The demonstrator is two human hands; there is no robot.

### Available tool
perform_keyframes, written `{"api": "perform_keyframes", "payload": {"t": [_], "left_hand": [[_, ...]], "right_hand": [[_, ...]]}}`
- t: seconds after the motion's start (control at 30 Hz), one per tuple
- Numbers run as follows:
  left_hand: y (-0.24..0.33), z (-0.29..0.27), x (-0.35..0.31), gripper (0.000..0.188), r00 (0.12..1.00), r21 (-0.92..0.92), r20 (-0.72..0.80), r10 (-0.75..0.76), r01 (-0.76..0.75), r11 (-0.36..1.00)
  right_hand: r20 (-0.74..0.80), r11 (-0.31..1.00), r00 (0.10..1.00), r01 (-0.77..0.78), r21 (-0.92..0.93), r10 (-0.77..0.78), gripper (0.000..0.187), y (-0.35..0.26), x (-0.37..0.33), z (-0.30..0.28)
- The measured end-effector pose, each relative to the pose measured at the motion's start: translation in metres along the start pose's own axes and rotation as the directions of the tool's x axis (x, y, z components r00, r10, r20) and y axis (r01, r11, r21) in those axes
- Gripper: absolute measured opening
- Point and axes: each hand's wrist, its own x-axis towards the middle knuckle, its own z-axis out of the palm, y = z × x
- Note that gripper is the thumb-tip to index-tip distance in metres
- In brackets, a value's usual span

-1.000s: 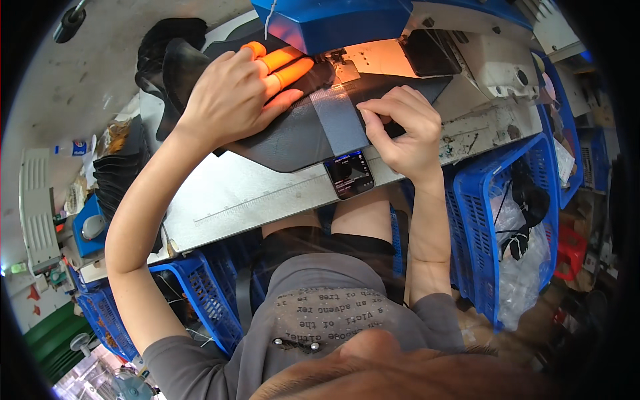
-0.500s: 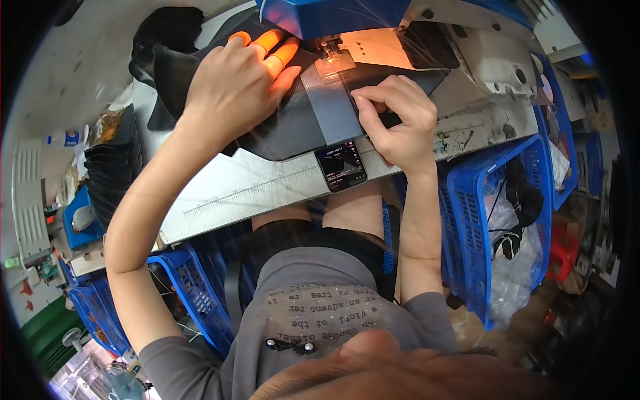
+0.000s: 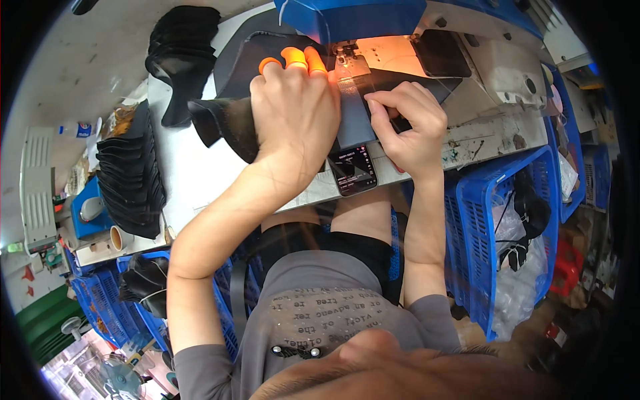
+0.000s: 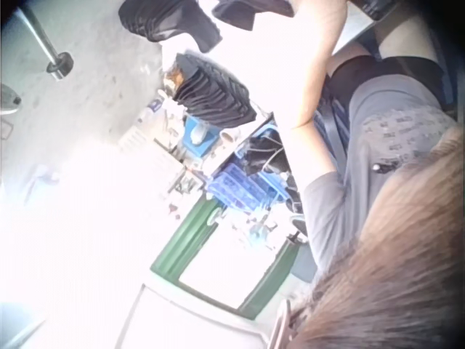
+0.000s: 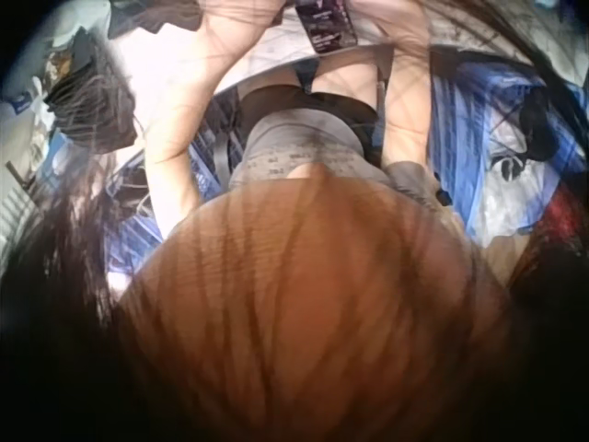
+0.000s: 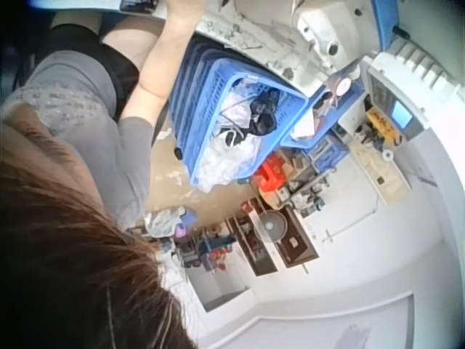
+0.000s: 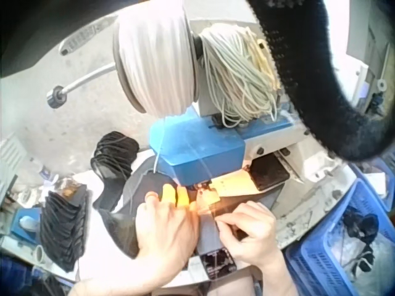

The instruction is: The person operates a sewing machine to stitch black fabric pieces, likely face masks. They guide the fabric under the needle with both hands, using an orange finger guard on the left index finger for safety. The person repeatedly picks up fabric from a stack, sews it, and places the finished item aside.

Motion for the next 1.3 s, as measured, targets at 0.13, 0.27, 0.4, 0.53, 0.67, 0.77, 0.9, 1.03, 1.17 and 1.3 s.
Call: {"api": "perform_keyframes", "payload": {"t": [0.13,0.27,0.4,0.53,0.67,0.77,0.9,1.03,1.17,1.3], "left_hand": [[-0.004,0.008,0.002,0.032,0.998,-0.043,-0.044,-0.042,0.041,0.998],[-0.022,0.006,-0.014,0.035,0.998,-0.085,-0.058,-0.033,0.028,0.996],[-0.040,-0.010,-0.044,0.046,0.999,-0.118,-0.045,0.009,-0.014,0.993],[-0.048,-0.017,-0.070,0.066,0.998,-0.161,0.009,0.063,-0.060,0.985],[-0.053,-0.015,-0.083,0.075,0.994,-0.241,-0.012,0.113,-0.112,0.964],[-0.056,-0.009,-0.091,0.067,0.989,-0.314,-0.093,0.114,-0.138,0.939],[-0.072,0.021,-0.109,0.058,0.960,-0.429,-0.269,0.072,-0.186,0.884],[-0.118,0.045,-0.114,0.063,0.877,-0.535,-0.445,-0.182,-0.097,0.839],[-0.215,0.052,-0.076,0.055,0.697,-0.081,-0.701,-0.153,0.135,0.987],[-0.313,0.104,-0.074,0.061,0.839,0.114,-0.440,-0.321,0.407,0.907]], "right_hand": [[0.002,1.000,1.000,-0.017,0.018,0.017,0.008,0.000,-0.001,-0.002],[0.009,0.999,1.000,-0.024,0.049,0.023,0.008,0.000,-0.001,-0.004],[0.000,0.999,1.000,-0.031,0.044,0.031,0.008,-0.001,-0.001,-0.004],[0.001,0.999,1.000,-0.024,0.022,0.024,0.008,-0.002,-0.002,-0.004],[-0.006,1.000,1.000,-0.024,0.011,0.024,0.007,-0.002,-0.003,-0.004],[-0.009,1.000,1.000,-0.027,0.003,0.027,0.007,-0.003,-0.003,-0.004],[0.022,0.999,0.999,-0.046,0.027,0.046,0.006,-0.004,-0.004,-0.002],[0.014,0.999,0.998,-0.053,0.004,0.053,0.007,-0.005,-0.005,-0.005],[0.030,0.998,0.997,-0.065,-0.023,0.066,0.008,-0.005,-0.007,-0.005],[0.040,0.998,0.997,-0.059,-0.017,0.060,0.007,-0.006,-0.007,0.000]]}}
